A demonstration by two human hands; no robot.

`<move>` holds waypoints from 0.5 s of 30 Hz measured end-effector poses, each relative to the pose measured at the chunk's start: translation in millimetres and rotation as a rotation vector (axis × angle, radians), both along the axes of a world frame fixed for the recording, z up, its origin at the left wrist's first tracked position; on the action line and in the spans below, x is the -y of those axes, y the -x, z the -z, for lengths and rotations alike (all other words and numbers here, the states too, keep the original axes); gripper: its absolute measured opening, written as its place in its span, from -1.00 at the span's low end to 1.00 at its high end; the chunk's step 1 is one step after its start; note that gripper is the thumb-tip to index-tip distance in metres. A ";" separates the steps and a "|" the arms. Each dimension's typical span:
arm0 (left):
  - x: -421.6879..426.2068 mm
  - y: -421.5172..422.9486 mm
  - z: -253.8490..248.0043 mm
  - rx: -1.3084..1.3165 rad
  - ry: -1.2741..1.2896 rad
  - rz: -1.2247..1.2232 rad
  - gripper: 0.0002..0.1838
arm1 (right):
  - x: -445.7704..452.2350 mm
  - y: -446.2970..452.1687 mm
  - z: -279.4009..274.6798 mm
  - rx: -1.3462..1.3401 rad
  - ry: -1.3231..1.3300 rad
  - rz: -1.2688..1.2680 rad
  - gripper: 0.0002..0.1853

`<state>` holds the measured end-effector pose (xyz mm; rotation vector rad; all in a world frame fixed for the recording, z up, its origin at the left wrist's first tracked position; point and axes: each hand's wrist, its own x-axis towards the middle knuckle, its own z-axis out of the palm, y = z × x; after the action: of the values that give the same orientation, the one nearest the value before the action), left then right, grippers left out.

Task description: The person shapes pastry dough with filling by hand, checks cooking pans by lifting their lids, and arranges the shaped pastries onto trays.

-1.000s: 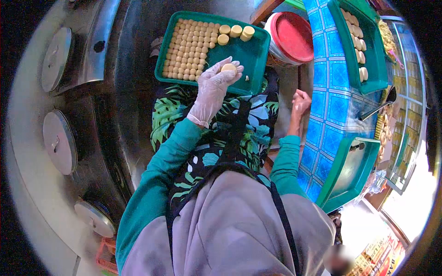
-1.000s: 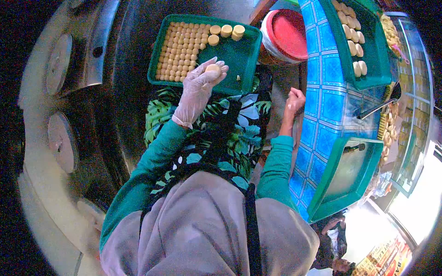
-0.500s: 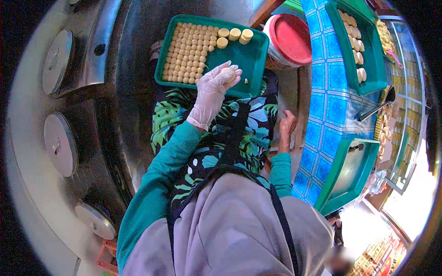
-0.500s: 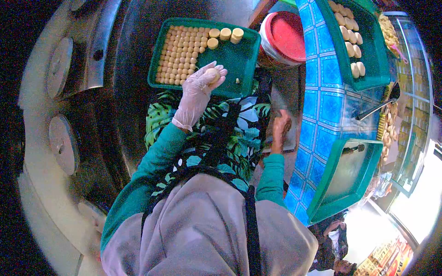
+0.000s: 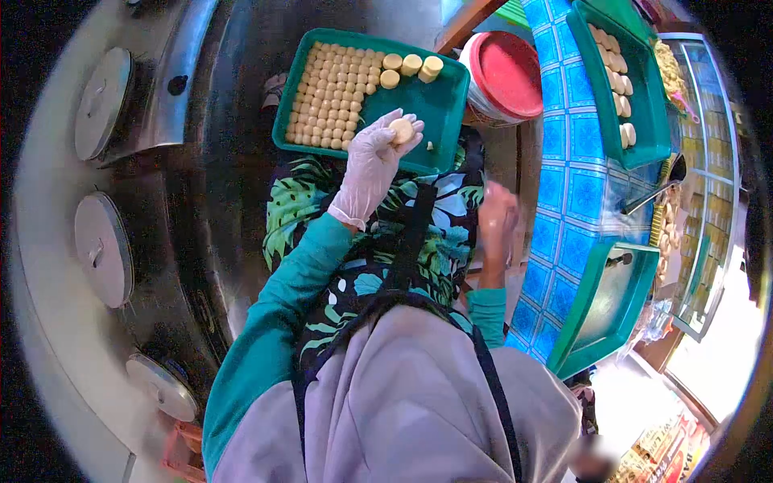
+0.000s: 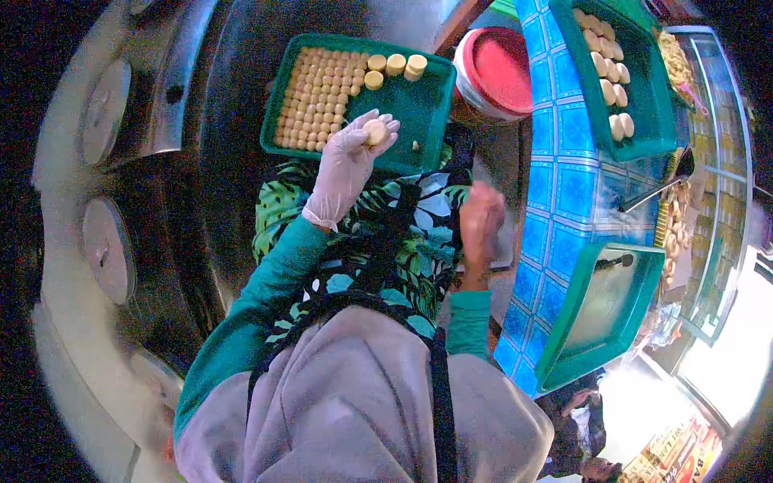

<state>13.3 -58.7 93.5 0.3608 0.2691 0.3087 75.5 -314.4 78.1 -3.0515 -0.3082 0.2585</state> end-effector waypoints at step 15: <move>0.6 -2.9 -0.3 -0.032 0.117 -0.037 -0.52 | -153.9 21.1 -27.8 0.135 -1.027 -0.534 -0.41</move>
<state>16.2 -59.3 93.8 0.2461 0.3239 0.3227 54.4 -160.4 105.9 -1.9327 -0.9178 -0.0817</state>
